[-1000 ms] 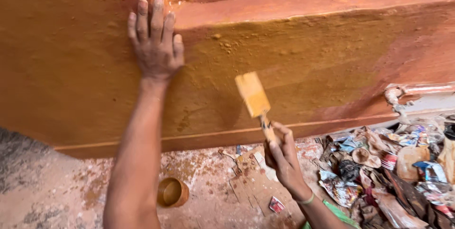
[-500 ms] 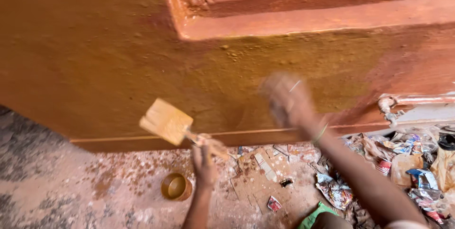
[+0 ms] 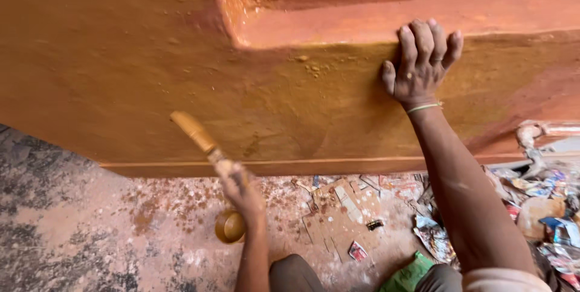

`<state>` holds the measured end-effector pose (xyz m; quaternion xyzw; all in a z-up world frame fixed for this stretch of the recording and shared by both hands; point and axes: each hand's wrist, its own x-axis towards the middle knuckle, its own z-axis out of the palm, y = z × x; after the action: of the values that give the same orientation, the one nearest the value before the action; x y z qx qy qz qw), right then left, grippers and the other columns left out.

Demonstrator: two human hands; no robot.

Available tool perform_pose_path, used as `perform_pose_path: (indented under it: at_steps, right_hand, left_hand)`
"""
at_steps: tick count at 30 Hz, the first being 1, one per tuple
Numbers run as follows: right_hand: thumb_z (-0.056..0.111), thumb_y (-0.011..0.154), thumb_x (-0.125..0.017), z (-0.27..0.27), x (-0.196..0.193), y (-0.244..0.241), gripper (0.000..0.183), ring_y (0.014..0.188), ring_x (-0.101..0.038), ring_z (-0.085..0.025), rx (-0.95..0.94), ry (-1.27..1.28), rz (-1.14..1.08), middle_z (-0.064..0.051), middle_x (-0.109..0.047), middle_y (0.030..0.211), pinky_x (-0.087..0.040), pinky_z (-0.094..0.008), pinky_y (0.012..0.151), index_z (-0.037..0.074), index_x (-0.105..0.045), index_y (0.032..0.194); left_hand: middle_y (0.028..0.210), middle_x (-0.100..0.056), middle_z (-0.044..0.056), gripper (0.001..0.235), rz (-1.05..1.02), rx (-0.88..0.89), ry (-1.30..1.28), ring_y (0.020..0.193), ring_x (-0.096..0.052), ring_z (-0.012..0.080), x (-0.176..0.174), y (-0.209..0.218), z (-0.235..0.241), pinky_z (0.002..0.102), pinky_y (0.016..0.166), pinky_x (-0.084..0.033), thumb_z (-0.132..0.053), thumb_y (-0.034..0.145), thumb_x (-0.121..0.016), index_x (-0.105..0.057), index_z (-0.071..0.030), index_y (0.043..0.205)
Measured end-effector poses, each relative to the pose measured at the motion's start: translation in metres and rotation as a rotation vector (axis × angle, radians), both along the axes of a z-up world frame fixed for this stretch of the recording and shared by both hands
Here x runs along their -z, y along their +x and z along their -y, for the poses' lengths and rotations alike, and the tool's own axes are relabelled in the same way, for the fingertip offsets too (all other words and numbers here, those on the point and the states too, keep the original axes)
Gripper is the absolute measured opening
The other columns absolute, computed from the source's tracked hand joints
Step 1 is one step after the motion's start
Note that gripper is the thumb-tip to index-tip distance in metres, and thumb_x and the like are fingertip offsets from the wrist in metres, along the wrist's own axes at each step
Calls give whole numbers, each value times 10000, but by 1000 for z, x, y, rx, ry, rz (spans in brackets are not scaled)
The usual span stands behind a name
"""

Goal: The person paints a wall with a brush, applying a yellowish-brown coat to the lower sections and around a window frame. They repeatedly dip the brush into a small container on the floor to reload paint.

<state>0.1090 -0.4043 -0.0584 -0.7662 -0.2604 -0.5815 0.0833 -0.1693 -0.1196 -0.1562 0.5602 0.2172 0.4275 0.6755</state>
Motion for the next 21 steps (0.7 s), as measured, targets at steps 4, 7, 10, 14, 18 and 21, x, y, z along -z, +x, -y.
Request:
perform_pose_path:
  at_steps: [4, 7, 10, 14, 18, 21]
  right_hand:
    - [522, 1107, -371, 4, 6, -8, 577, 1440, -430, -319, 11, 1, -19, -109, -566, 1470, -127, -577, 1237, 108, -560, 1462]
    - [515, 1113, -361, 1, 2, -5, 572, 1446, -422, -316, 28, -20, 14, -114, -557, 1471, -127, -578, 1247, 104, -554, 1459]
    - [511, 1086, -354, 0, 3, -7, 571, 1425, -437, -308, 2, 7, 23, -93, -570, 1447, -127, -571, 1231, 118, -566, 1441]
    - [512, 1097, -359, -1, -4, -5, 577, 1436, -426, -307, 35, -8, 14, -109, -547, 1467, -118, -567, 1250, 110, -556, 1462]
    - [520, 1102, -357, 0, -1, -9, 581, 1439, -413, -311, 36, -17, -6, -109, -536, 1475, -112, -565, 1253, 110, -548, 1467]
    - [516, 1103, -355, 1, 0, -7, 577, 1443, -411, -312, 37, -19, -5, -112, -535, 1472, -113, -568, 1252, 107, -545, 1463]
  left_hand:
    - [836, -464, 1, 224, -184, 355, 197, 621, -462, 78, -25, 31, 52, 208, 484, -428, -273, 1114, -461, -519, -57, 1119]
    - [818, -447, -46, 240, -182, 673, 341, 611, -458, 63, -48, 31, 103, 179, 467, -424, -286, 1099, -386, -496, -79, 1151]
    - [783, -442, -57, 279, -178, 771, 292, 591, -451, 47, -69, 14, 109, 166, 459, -418, -279, 1107, -387, -521, -73, 1239]
    - [739, -453, -65, 322, -89, 789, 182, 546, -439, 27, -94, 20, 82, 153, 422, -405, -258, 1092, -423, -547, -86, 1333]
    - [729, -508, -53, 294, 26, 443, -108, 484, -436, 16, -100, 13, 3, 159, 343, -398, -202, 1012, -534, -546, -113, 1292]
    - [736, -509, -28, 250, 32, 74, -159, 512, -469, 37, -97, -3, -28, 175, 378, -423, -182, 1075, -539, -541, -32, 1275]
